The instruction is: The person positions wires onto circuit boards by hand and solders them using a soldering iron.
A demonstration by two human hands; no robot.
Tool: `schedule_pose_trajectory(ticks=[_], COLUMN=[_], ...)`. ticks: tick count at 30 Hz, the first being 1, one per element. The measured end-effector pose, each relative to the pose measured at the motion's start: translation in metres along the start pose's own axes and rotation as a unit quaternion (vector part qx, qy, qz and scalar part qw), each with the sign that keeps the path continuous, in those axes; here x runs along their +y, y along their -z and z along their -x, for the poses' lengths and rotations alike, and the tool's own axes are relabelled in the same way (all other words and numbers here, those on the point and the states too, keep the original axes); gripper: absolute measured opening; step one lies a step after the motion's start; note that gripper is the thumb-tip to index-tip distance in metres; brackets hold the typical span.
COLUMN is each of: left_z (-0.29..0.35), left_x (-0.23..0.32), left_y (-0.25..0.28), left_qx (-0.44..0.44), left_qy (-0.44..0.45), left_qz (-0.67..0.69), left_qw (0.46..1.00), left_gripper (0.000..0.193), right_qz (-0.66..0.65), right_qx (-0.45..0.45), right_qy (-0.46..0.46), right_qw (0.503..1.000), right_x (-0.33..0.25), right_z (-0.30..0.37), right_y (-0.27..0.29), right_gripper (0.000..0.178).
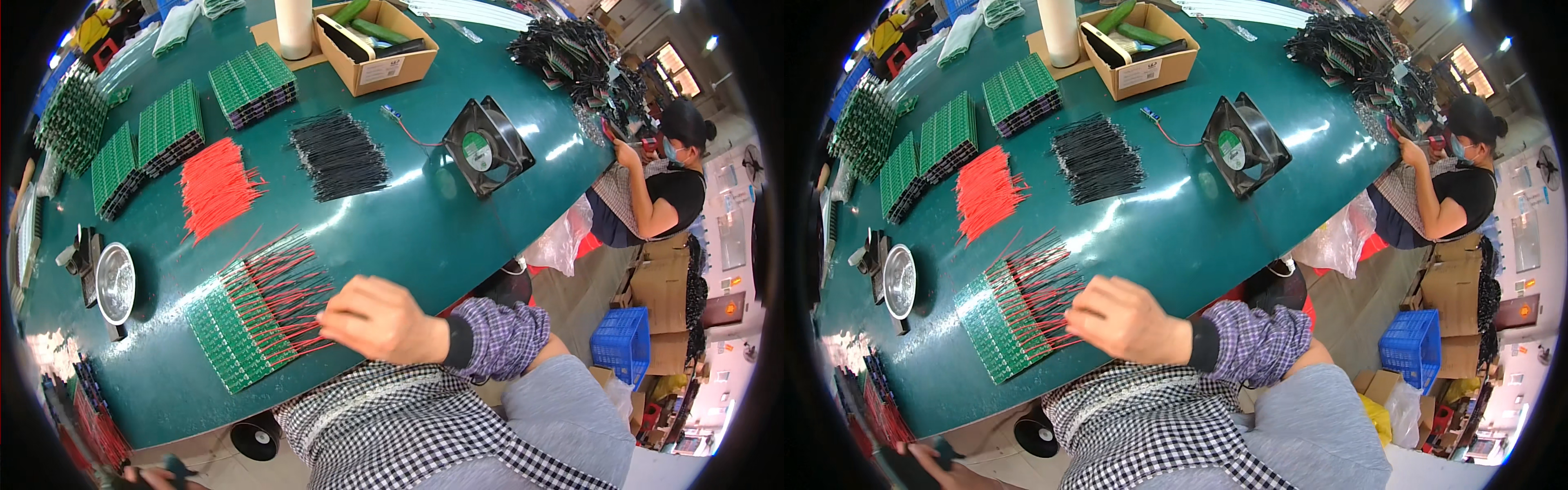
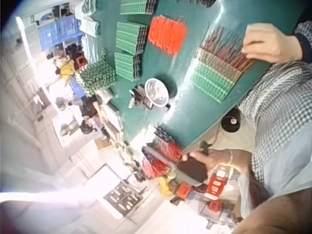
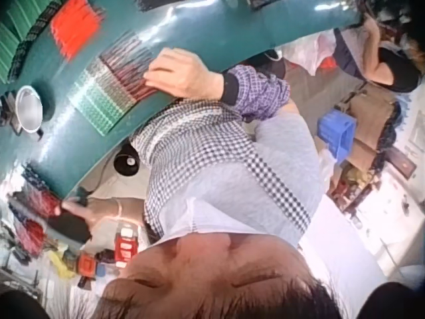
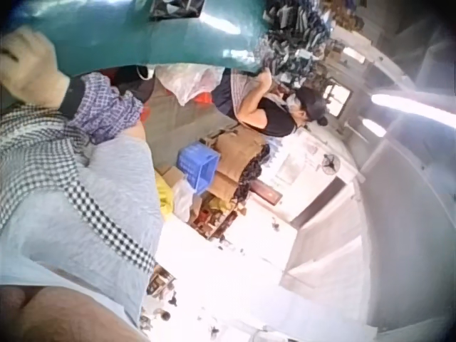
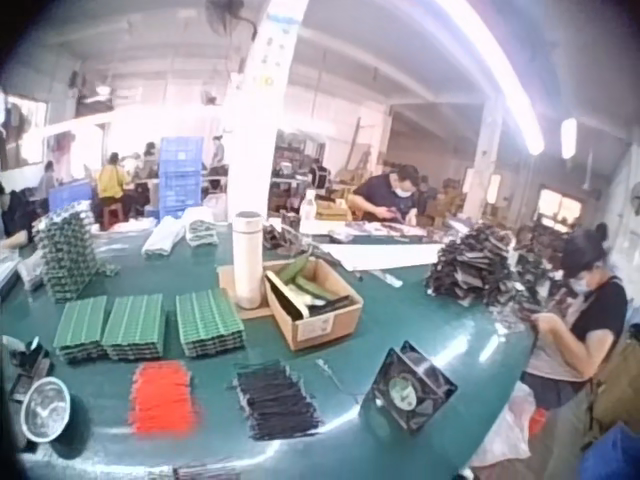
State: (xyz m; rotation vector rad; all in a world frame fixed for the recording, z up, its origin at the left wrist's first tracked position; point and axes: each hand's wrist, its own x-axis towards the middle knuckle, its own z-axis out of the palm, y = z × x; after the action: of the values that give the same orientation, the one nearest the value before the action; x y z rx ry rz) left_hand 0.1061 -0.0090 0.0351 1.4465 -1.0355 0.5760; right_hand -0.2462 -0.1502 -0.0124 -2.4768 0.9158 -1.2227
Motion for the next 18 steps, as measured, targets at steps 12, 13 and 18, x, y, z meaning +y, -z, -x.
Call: schedule_pose_trajectory(ticks=[12,13,18], left_z=[0.028,0.029,0.032], left_x=[0.005,0.007,0.023], left_y=[-0.040,-0.028,-0.001], left_qx=[-0.065,-0.067,-0.032], left_qy=[0.333,0.335,0.397], left_qz=[0.130,0.128,0.130], left_qw=[0.931,0.931,0.908], left_gripper=[0.025,0.025,0.030], right_qz=[0.154,0.152,0.170], right_qx=[0.051,0.036,0.042], right_qy=[-0.061,-0.068,-0.046], right_qw=[0.985,0.985,0.983], right_x=[0.153,0.156,0.162], right_z=[-0.062,-0.063,-0.058], right_y=[0.004,0.000,-0.006], right_gripper=[0.007,0.008,0.007])
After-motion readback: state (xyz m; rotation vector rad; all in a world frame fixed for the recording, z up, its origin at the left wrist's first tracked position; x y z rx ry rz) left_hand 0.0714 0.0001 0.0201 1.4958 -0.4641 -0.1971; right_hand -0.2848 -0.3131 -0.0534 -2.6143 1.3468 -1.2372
